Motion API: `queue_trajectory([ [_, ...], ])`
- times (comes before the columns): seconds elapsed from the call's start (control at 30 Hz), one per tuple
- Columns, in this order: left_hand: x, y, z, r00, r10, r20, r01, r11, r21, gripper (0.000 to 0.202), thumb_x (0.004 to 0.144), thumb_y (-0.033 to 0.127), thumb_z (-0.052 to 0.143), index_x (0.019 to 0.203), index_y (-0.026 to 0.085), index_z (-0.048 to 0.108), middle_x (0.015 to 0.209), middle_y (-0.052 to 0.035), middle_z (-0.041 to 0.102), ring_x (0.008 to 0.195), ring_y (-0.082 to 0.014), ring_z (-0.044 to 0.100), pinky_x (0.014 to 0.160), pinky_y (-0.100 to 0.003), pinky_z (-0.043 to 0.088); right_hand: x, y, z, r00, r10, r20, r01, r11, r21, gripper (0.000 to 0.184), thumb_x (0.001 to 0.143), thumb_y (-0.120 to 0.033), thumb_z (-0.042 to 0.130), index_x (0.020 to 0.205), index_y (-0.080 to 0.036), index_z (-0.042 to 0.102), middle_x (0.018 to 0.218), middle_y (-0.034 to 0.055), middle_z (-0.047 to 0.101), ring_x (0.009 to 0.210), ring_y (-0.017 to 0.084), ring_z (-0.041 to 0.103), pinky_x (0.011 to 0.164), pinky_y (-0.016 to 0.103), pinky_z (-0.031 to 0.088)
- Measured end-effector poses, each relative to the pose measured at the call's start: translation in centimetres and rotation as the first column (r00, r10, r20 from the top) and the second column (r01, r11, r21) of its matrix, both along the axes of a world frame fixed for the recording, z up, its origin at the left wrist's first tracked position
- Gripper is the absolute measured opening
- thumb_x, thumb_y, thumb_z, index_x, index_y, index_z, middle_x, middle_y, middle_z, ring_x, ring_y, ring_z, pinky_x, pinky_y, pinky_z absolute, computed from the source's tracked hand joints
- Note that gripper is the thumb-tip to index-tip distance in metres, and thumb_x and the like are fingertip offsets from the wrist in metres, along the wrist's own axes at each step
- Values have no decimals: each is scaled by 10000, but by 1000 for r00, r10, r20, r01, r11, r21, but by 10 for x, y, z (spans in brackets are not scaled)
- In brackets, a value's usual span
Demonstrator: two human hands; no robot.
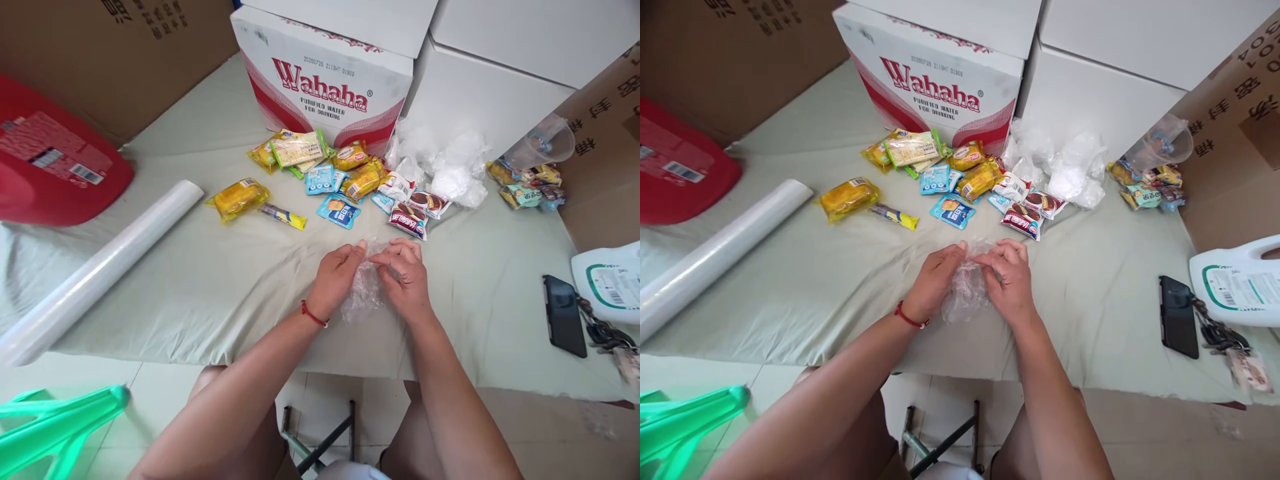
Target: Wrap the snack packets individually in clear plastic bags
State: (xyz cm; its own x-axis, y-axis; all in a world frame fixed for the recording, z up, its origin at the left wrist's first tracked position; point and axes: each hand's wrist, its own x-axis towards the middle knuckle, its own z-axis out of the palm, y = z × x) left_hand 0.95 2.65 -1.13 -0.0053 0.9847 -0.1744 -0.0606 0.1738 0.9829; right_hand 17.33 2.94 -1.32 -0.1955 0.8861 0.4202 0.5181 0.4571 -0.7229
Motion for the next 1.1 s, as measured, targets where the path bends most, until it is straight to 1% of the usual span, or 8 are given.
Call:
queue_trajectory([
  [0.07, 0, 3, -1, 999, -1, -35, 1, 1000, -16, 331, 860, 444, 620, 655, 192, 557, 594, 44, 456, 586, -113, 397, 553, -244, 302, 1, 0, 1, 999, -9, -37, 8, 1000, -12, 258, 915, -195, 601, 916, -362, 798, 896, 31, 663, 1206, 271, 526, 1063, 496, 429],
  [0.27, -7, 11, -3, 978, 167, 122, -154, 982, -107, 303, 853, 435, 619, 682, 215, 498, 563, 61, 436, 512, -101, 380, 488, -227, 287, 14, 7, -4, 941, -113, -317, 81, 990, -113, 193, 839, -167, 639, 712, -273, 739, 1019, 34, 679, 1267, 260, 528, 1125, 503, 365],
  [0.43, -14, 16, 1, 965, 243, 99, -237, 969, -61, 329, 901, 457, 598, 708, 220, 476, 548, 70, 429, 459, -85, 345, 436, -216, 243, 24, 17, -14, 736, -334, -589, 154, 929, -335, 102, 729, -167, 702, 649, -207, 653, 996, 28, 662, 1032, 204, 601, 978, 422, 476],
  [0.57, -18, 14, 5, 969, 248, 7, -248, 969, 16, 362, 968, 479, 509, 718, 226, 440, 557, 63, 448, 467, -94, 373, 454, -229, 277, 22, 16, -3, 579, -406, -707, 144, 904, -402, 143, 795, -347, 736, 884, -242, 696, 1035, 18, 659, 992, 184, 611, 903, 378, 518],
  [0.67, -18, 9, 8, 963, 229, -145, -201, 963, 181, 397, 999, 475, 472, 701, 220, 406, 593, 53, 413, 552, -106, 387, 534, -244, 325, 13, 13, 5, 645, -242, -725, 11, 952, -307, 458, 866, -585, 672, 1243, -326, 651, 1342, 38, 613, 1283, 216, 541, 1040, 400, 470],
  [0.77, -16, 4, 10, 979, 117, -169, -76, 970, 233, 423, 1016, 484, 433, 693, 216, 378, 626, 49, 365, 597, -111, 349, 574, -257, 317, 6, 11, 3, 725, -157, -670, -126, 927, -354, 672, 777, -555, 803, 1377, -352, 578, 1341, 41, 637, 1294, 218, 552, 1058, 375, 455],
  [0.93, -13, 2, 9, 974, 2, -227, 54, 969, 241, 404, 1034, 462, 391, 720, 210, 427, 632, 46, 372, 618, -121, 367, 604, -270, 311, 0, 9, -2, 727, -282, -626, -81, 870, -486, 268, 789, -446, 829, 905, -221, 739, 841, -1, 681, 762, 132, 626, 725, 266, 531],
  [1.1, -14, -1, 9, 948, 38, -317, 61, 953, 297, 368, 1043, 421, 381, 888, 193, 625, 720, 17, 552, 683, -142, 495, 667, -272, 374, -1, 6, 8, 717, -345, -606, -33, 851, -523, 312, 758, -473, 839, 848, -199, 721, 614, -63, 560, 415, 70, 452, 366, 208, 342],
])
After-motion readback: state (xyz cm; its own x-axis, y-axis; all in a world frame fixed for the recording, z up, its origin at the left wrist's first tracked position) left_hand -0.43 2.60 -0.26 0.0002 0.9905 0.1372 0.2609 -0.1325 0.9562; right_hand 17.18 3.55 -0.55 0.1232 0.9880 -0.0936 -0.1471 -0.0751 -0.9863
